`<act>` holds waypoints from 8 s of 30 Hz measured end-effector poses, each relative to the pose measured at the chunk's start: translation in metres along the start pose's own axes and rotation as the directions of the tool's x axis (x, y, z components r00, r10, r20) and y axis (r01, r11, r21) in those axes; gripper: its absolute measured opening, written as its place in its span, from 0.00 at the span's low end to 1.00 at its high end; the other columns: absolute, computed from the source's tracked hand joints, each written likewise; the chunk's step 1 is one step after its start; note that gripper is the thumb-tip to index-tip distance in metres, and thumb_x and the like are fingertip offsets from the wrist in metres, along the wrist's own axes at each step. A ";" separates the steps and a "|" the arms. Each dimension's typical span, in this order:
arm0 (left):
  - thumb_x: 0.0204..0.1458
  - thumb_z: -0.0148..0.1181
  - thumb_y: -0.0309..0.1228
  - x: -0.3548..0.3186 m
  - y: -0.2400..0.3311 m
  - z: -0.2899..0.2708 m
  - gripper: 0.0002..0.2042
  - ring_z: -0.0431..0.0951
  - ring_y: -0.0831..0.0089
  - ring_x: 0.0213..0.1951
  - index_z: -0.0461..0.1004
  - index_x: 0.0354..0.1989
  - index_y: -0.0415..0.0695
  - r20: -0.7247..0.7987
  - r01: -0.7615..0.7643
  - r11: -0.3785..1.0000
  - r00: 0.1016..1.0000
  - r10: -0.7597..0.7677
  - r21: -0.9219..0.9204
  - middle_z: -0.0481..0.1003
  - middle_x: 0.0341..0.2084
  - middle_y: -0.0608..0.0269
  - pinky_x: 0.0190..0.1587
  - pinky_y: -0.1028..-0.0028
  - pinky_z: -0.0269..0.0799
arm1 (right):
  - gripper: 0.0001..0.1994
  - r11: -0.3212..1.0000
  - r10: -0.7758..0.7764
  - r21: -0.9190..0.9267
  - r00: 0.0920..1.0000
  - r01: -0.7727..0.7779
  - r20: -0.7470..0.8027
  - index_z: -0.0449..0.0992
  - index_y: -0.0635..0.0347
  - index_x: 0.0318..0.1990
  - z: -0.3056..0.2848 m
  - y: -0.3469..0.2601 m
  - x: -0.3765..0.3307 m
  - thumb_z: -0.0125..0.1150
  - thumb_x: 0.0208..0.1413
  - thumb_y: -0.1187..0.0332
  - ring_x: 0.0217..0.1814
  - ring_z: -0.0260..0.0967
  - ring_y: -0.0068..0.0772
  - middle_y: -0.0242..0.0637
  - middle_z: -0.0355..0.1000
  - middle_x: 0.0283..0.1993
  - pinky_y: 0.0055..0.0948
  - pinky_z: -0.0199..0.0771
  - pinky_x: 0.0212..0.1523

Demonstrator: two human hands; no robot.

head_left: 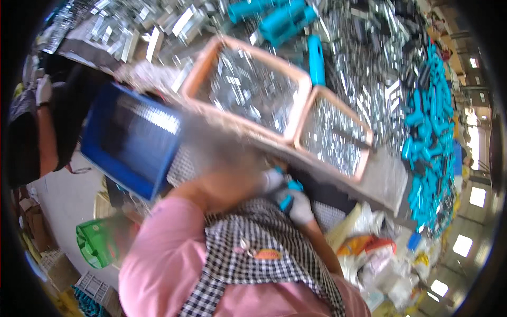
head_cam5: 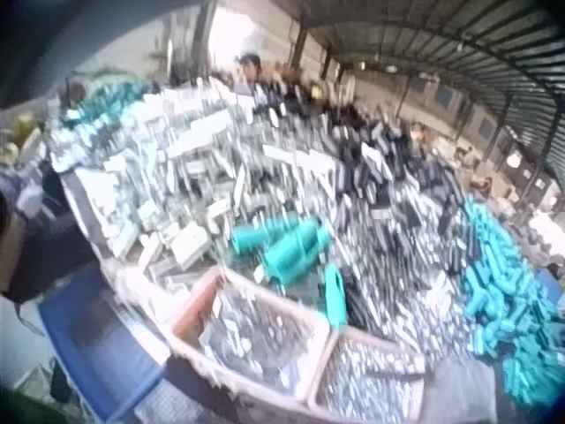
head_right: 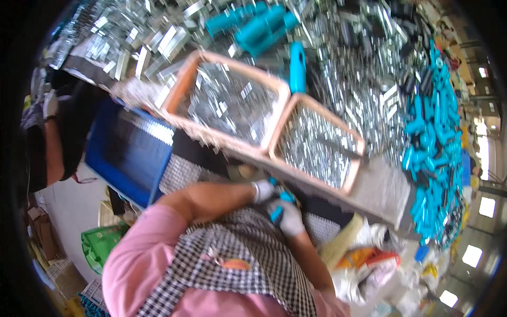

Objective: The person assembles mechanical tools by inserting metal rods and springs into cylinders, attaching plastic handles, and inserting pins by hand.

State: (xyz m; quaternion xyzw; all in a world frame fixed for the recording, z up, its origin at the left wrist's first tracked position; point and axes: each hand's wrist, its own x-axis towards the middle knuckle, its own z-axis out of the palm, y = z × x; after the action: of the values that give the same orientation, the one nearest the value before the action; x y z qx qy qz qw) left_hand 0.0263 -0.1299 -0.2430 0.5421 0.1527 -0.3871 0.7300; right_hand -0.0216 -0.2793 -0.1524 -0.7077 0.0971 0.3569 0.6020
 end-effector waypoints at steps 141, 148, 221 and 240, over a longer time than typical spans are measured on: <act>0.43 0.70 0.30 -0.193 0.281 -0.041 0.24 0.75 0.48 0.44 0.71 0.50 0.39 0.075 -0.151 -0.134 -0.345 0.936 0.979 0.75 0.44 0.48 0.47 0.59 0.72 | 0.06 0.665 -0.727 -0.660 0.101 0.350 -0.679 0.76 0.72 0.41 -0.147 -0.031 -0.125 0.54 0.59 0.79 0.42 0.71 0.37 0.44 0.74 0.41 0.32 0.72 0.48; 0.48 0.63 0.39 -0.219 0.306 -0.166 0.31 0.73 0.43 0.52 0.64 0.60 0.39 -0.568 0.329 0.539 -0.011 0.823 0.775 0.69 0.51 0.39 0.55 0.56 0.70 | 0.08 0.256 -0.963 -0.772 0.223 0.582 -0.151 0.76 0.67 0.38 -0.056 -0.190 -0.104 0.59 0.49 0.81 0.32 0.73 0.45 0.47 0.74 0.32 0.34 0.74 0.34; 0.35 0.73 0.52 -0.202 0.252 0.032 0.38 0.74 0.55 0.40 0.72 0.53 0.39 0.335 -0.078 -0.336 0.442 0.832 0.939 0.76 0.34 0.52 0.43 0.60 0.72 | 0.22 0.448 -0.889 0.227 0.457 0.864 0.016 0.73 0.66 0.47 -0.001 -0.155 -0.095 0.74 0.50 0.61 0.35 0.67 0.24 0.35 0.72 0.38 0.25 0.69 0.38; 0.48 0.62 0.27 -0.149 0.264 0.009 0.16 0.77 0.50 0.44 0.76 0.47 0.43 0.248 -0.520 -0.034 0.347 0.905 0.853 0.77 0.35 0.51 0.50 0.58 0.72 | 0.32 0.540 -0.744 0.233 0.588 0.809 -0.316 0.68 0.61 0.45 -0.007 -0.177 -0.096 0.70 0.48 0.41 0.20 0.60 0.19 0.32 0.66 0.28 0.16 0.54 0.15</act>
State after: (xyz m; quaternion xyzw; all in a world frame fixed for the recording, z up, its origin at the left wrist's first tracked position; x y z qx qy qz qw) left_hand 0.1202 -0.0490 0.0338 0.8705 -0.2284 0.1683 0.4023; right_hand 0.0116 -0.2682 0.0460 -0.5852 -0.1122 -0.0369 0.8023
